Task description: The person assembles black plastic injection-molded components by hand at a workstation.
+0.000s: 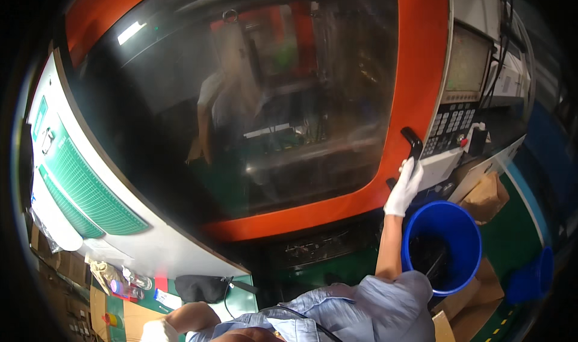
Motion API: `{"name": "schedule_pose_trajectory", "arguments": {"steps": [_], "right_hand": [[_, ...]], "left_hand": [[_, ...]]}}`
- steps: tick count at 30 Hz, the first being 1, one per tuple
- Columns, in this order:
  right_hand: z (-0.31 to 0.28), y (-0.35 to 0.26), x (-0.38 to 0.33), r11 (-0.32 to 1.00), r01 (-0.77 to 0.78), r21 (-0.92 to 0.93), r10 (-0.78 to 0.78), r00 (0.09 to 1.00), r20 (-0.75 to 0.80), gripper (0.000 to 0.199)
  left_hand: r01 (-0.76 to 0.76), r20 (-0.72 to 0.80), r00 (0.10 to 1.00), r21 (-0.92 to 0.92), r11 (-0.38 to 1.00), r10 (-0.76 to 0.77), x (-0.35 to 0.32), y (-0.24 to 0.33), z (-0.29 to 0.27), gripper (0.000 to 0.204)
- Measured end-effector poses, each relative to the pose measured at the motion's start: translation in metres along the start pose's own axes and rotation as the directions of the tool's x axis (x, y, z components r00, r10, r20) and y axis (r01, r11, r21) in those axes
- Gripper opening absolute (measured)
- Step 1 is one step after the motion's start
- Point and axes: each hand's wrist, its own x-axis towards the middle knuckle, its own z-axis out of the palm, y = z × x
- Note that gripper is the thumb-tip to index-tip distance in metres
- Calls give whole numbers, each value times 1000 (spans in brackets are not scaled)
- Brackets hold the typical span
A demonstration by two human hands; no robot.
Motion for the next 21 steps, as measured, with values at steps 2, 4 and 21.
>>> {"name": "schedule_pose_trajectory", "arguments": {"steps": [2,4,21], "right_hand": [[-1,-9,-13,1000,-3,-25,4,999,40,47],[-2,-16,-31,999,-15,-36,19,993,116,41],[247,-12,27,869,-367,331,6,678,735,23]], "left_hand": [[98,-49,994,36,995,-96,-3,-19,-17,36],[269,-102,960,100,958,-259,-5,-50,-23,36],[838,-875,362,155,523,-320,2,-235,31,27]]}}
